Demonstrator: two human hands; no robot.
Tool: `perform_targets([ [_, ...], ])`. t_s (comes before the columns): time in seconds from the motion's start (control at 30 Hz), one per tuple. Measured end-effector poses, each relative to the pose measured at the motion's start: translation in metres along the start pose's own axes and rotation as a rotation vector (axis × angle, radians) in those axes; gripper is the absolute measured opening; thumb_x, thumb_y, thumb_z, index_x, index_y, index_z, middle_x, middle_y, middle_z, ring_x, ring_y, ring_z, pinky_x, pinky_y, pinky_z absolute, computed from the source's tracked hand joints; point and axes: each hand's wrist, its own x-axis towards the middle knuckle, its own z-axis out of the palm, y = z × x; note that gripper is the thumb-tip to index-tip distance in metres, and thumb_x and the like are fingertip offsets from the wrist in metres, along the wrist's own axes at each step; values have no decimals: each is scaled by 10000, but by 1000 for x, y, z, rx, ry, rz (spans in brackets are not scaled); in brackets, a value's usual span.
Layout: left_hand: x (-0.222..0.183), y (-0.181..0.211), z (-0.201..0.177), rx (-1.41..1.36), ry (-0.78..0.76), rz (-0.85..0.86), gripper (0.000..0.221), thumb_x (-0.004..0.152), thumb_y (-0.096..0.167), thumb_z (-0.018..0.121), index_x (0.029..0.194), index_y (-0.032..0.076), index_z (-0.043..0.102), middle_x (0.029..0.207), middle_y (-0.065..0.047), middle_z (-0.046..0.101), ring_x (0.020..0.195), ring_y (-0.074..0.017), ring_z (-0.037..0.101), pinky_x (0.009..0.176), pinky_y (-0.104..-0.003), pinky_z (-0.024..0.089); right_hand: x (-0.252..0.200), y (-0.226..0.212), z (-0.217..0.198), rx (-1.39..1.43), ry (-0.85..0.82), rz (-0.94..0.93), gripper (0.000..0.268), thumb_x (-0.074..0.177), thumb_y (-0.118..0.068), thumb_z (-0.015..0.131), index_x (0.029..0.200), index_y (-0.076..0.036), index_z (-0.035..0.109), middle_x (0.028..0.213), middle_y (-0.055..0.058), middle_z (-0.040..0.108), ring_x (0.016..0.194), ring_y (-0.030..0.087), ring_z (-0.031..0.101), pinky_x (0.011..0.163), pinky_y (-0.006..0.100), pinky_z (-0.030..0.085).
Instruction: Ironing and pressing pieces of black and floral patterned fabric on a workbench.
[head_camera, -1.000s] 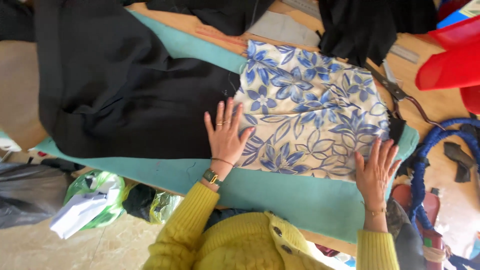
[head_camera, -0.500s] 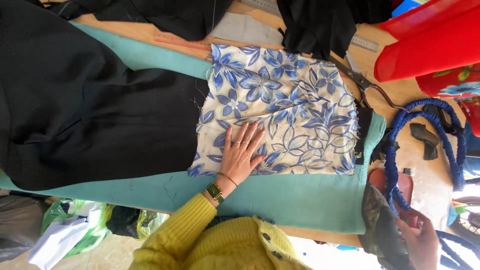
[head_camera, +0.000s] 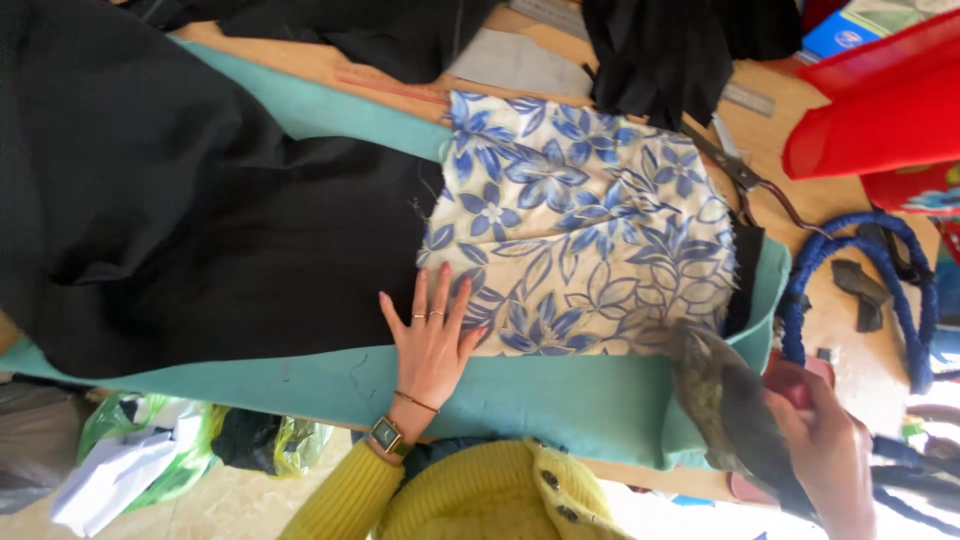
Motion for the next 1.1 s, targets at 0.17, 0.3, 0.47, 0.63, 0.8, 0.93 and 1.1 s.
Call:
perform_targets([
  [0.17,8,-22,-12,-8,36,-47,776,981,661,554,1615,263,347,1696,-47,245,1568,-321,210,1142,-800,192,30,-109,15,-44,71,-592,477,879,-392,731,1293,-167,661,810,64,780,801,240,763,694,380,574],
  [0.3,48,-73,-15,-43,96,-57,638,1023,531,501,1579,226,423,1673,-70,335,1560,-311,237,1170,-766,116,52,-180,58,-97,126,-908,409,863,-508,727,1111,-187,683,735,64,729,703,279,718,668,410,562],
  [0.47,115,-173,6,-58,176,20,674,1014,509,570,1594,196,428,1719,-71,220,1571,-309,212,1204,-721,89,57,-247,71,-118,304,-1148,464,886,-621,678,1049,-187,680,703,39,718,664,238,733,676,357,596],
  [0.63,133,-234,20,-19,-3,143,634,1047,594,412,1599,284,391,1719,12,245,1584,-257,184,1247,-610,175,45,-297,57,-103,400,-1167,633,801,-757,718,1010,-161,680,673,25,673,621,212,711,649,343,581],
  [0.8,132,-234,18,-26,-21,139,635,1050,602,386,1611,306,358,1728,34,200,1589,-252,152,1254,-579,169,42,-290,62,-67,256,-1208,500,852,-672,709,942,-181,680,661,16,699,614,213,724,647,342,587],
  [0.93,134,-226,16,-38,-4,99,638,984,374,518,1602,274,397,1728,8,226,1589,-261,145,1252,-587,160,24,-280,63,-97,218,-1202,495,856,-668,689,926,-178,672,660,26,697,583,214,717,626,322,590],
  [1.1,129,-178,5,12,63,48,702,875,195,627,1561,154,481,1708,-104,288,1575,-324,173,1228,-639,134,38,-290,70,-94,301,-1133,605,839,-769,630,941,-173,650,654,47,684,570,267,713,593,392,584],
])
